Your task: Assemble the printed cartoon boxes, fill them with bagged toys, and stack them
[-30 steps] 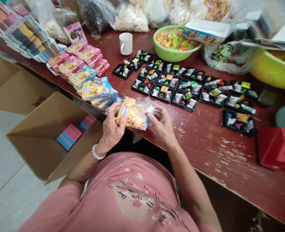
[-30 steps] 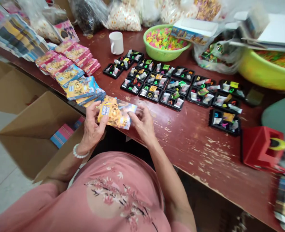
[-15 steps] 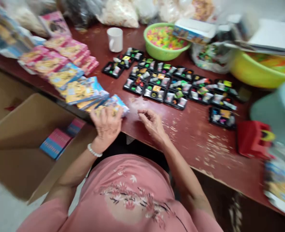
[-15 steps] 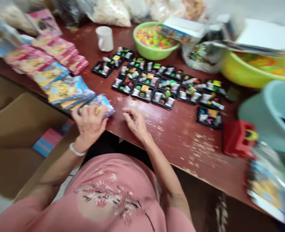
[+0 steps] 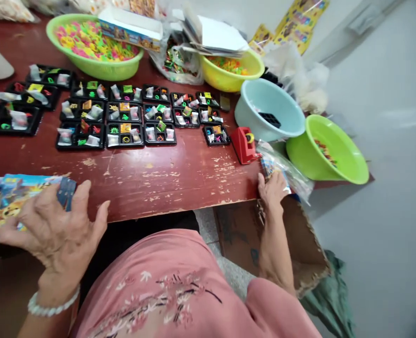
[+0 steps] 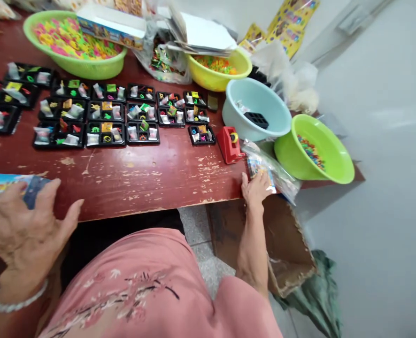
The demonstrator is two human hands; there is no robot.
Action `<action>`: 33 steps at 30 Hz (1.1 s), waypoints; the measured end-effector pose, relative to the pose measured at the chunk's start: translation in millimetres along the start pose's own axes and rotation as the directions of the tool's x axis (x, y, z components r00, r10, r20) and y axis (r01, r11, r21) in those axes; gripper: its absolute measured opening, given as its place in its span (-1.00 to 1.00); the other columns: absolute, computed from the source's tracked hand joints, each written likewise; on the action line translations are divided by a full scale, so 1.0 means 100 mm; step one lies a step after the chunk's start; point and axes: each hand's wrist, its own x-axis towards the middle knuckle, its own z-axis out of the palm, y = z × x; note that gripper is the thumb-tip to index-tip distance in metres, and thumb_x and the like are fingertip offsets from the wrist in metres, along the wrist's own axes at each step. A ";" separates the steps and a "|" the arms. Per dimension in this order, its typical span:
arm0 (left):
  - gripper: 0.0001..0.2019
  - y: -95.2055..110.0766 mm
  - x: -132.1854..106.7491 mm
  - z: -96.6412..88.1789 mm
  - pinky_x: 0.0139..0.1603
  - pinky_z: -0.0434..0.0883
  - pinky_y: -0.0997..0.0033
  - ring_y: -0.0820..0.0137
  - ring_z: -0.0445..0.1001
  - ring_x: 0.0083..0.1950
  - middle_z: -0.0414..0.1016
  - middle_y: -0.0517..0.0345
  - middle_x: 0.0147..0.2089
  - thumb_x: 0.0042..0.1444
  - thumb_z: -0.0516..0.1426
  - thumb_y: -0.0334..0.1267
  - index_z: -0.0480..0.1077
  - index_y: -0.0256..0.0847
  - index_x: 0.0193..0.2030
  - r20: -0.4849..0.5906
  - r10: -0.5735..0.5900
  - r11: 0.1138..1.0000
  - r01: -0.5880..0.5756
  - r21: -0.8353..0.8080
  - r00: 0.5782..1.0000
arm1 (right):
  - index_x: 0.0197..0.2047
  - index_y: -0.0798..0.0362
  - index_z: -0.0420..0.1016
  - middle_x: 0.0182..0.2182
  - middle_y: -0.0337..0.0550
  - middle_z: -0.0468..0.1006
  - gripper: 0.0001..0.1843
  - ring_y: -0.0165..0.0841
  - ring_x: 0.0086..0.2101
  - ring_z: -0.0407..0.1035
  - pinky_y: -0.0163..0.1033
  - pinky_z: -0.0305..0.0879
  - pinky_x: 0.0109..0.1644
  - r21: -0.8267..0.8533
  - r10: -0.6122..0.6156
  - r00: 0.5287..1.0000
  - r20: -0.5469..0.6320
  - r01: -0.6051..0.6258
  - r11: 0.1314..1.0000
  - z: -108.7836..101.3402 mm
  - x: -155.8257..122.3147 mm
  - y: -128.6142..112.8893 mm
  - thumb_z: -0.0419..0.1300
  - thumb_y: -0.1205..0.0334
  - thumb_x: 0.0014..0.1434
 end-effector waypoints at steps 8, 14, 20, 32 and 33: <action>-0.51 0.24 0.02 0.27 0.38 0.11 -0.64 -0.41 0.27 0.47 0.31 -0.18 0.52 0.28 0.29 -0.02 0.49 0.00 0.32 0.080 0.218 0.969 -0.226 0.103 0.973 | 0.50 0.22 0.31 0.45 0.34 0.31 -0.25 0.21 0.45 0.15 0.61 -0.15 0.45 -0.094 -0.443 0.886 0.134 0.456 0.885 0.08 -1.24 0.20 0.00 -0.15 0.49; -0.63 0.44 -0.13 0.56 0.08 0.56 0.01 0.10 0.65 0.01 0.66 -0.06 0.10 0.27 0.28 0.07 0.56 -0.07 0.10 0.550 0.163 0.871 0.142 -0.470 0.819 | 0.35 -0.18 0.55 0.25 -0.09 0.62 -0.45 -0.08 0.27 0.47 0.15 0.44 0.29 0.312 -0.762 0.647 -0.010 0.726 0.612 0.04 -1.72 -0.19 0.08 0.40 0.41; 0.00 0.67 -0.18 0.87 0.20 0.58 -0.04 -0.05 0.62 0.21 0.61 -0.27 0.22 -0.05 0.31 0.48 0.37 -0.13 0.40 0.768 0.426 0.280 0.737 -0.615 0.479 | 0.32 -0.20 0.57 0.18 -0.22 0.67 -0.55 -0.25 0.14 0.58 -0.04 0.56 0.26 0.559 -0.885 0.387 -0.258 0.807 0.190 -0.36 -2.15 -1.09 0.14 0.28 0.45; -0.42 0.40 0.09 0.66 -0.15 0.65 -0.02 -0.11 0.71 -0.16 0.71 -0.24 -0.15 -0.26 0.41 0.06 0.66 -0.28 -0.11 0.755 0.493 0.222 0.776 -0.591 0.433 | 0.12 -0.05 0.56 -0.03 -0.04 0.65 -0.50 -0.08 -0.02 0.44 0.10 0.35 0.14 0.721 -0.854 0.448 -0.264 0.680 0.133 -0.51 -1.60 -2.00 0.33 -0.21 0.31; -0.44 0.39 0.12 0.65 -0.16 0.64 -0.01 -0.10 0.71 -0.17 0.71 -0.25 -0.16 -0.25 0.42 0.03 0.65 -0.29 -0.12 0.750 0.503 0.227 0.771 -0.595 0.430 | 0.01 -0.05 0.58 -0.12 -0.08 0.65 -0.55 -0.11 -0.07 0.42 0.07 0.34 0.10 0.732 -0.894 0.395 -0.214 0.671 0.121 -0.51 -1.56 -2.02 0.32 -0.24 0.31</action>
